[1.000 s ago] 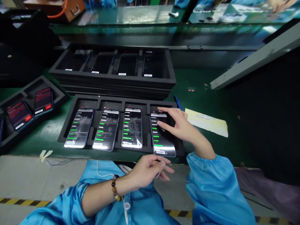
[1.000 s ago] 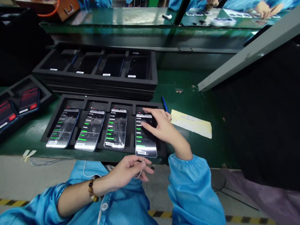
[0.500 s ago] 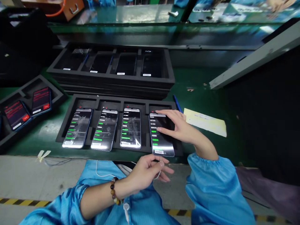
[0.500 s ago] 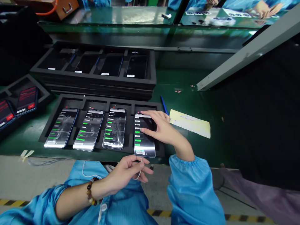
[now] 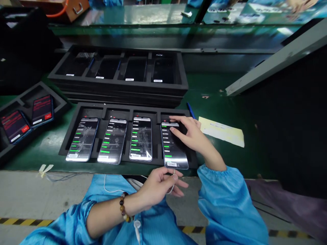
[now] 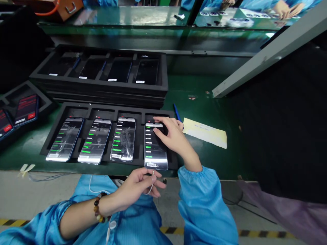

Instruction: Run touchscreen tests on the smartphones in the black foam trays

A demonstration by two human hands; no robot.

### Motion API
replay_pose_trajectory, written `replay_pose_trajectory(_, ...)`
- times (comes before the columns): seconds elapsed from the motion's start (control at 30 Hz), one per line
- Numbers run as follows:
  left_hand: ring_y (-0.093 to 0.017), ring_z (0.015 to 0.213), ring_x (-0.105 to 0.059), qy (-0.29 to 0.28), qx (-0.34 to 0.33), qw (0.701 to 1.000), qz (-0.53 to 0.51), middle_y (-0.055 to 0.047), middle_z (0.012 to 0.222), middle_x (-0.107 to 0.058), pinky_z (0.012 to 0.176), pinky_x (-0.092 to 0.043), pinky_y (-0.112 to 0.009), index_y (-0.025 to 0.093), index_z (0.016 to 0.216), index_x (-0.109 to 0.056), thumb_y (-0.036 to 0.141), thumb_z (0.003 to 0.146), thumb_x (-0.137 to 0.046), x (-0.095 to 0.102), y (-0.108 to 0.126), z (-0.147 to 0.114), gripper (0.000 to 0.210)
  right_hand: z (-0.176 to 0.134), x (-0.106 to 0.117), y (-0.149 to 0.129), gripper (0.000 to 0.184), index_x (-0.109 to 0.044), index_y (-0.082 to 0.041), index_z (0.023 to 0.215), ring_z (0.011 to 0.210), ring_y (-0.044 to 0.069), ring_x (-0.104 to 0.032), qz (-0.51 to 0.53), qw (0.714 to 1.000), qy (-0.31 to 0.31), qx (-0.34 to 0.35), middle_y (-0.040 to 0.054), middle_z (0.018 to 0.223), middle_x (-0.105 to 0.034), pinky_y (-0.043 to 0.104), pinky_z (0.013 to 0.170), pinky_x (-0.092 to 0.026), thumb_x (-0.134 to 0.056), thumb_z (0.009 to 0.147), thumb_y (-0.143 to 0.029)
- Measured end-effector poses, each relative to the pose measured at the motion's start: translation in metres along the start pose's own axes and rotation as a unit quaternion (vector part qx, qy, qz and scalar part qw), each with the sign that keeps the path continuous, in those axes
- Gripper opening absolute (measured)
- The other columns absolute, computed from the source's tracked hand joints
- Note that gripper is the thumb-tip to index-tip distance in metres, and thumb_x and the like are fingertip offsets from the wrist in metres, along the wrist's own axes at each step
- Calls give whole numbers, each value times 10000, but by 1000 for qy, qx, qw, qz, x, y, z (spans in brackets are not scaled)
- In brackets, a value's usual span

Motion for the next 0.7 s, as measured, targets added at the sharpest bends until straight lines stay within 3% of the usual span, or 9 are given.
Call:
replay_pose_trajectory(0.5, -144, 673, -732, 2, 1, 999, -33, -125, 974, -860, 716, -576, -295, 129, 1048, -745, 786, 554, -996, -5, -6, 4, 859, 1, -3, 1, 346, -681, -338, 1371, 1276, 335, -639, -12, 1000, 12, -10, 61, 1356, -761, 605, 1184, -377, -523, 1089, -460)
replay_pose_trajectory(0.7, -148, 688, -733, 16, -19, 999, -28, -135, 992, -862, 727, -580, -296, 132, 1049, -748, 763, 607, -994, 5, -2, -5, 809, 1, -4, 2, 337, -686, -340, 1350, 1290, 331, -633, -20, 1000, 10, -10, 55, 1361, -761, 599, 1175, -383, -510, 1088, -457)
Point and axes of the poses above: each hand's wrist, its own z-axis towards the middle knuckle, its own x-axis out of the back of the hand, y = z × x, the point moved 5 cm from there along z, towards the middle knuckle
